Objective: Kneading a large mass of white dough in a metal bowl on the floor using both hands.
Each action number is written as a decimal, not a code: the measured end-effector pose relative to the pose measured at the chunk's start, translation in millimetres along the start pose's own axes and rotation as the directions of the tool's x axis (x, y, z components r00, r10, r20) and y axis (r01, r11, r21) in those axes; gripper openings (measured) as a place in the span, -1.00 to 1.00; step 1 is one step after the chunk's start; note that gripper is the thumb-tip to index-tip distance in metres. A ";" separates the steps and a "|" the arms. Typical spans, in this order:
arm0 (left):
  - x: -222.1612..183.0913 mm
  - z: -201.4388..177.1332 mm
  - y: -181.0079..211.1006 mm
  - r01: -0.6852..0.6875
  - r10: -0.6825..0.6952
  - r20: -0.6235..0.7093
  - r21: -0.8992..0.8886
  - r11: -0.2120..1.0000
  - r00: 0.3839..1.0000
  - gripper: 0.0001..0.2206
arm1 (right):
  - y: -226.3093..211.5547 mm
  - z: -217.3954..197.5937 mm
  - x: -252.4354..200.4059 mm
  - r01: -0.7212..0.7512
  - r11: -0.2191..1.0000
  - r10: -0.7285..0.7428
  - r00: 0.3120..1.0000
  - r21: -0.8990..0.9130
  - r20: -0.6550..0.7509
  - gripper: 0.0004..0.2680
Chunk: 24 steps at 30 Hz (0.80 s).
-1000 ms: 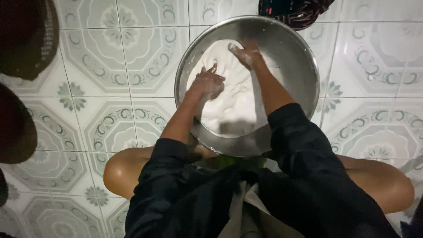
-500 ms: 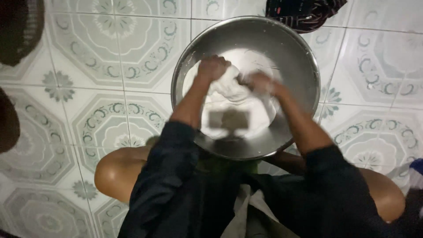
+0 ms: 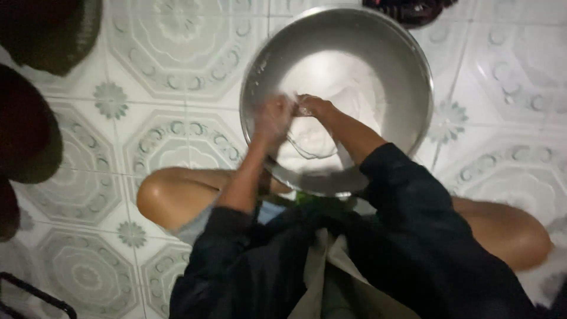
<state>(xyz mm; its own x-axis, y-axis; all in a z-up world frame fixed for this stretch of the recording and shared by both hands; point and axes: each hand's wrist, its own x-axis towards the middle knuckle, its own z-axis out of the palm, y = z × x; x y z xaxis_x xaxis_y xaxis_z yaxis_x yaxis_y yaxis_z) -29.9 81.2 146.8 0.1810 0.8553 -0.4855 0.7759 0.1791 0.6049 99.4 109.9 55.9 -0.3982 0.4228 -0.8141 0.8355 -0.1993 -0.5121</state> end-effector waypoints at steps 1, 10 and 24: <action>16.2 6.7 -23.0 0.083 -0.078 0.043 -0.133 0.988 0.996 -0.49 | 23.1 30.1 34.8 0.009 0.987 -0.015 0.999 -0.162 -0.035 -0.47; -42.0 65.1 -41.4 -0.116 -0.104 0.491 0.398 0.910 0.865 -0.27 | 130.1 126.4 -81.4 0.445 0.733 -0.632 0.726 -0.515 -0.272 -0.41; -74.8 171.6 -92.5 -0.126 0.167 0.020 0.746 0.654 0.986 0.22 | 107.0 102.1 -69.1 0.025 0.865 -0.182 0.947 -0.501 -0.267 0.02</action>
<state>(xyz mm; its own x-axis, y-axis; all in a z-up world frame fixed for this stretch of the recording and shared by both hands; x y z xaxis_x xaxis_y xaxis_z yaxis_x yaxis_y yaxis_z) -11.5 -82.8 18.8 0.3201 0.8634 -0.3900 0.9355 -0.3530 -0.0138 177.6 -30.9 29.5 -0.4275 0.6722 -0.6045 0.9027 0.2808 -0.3261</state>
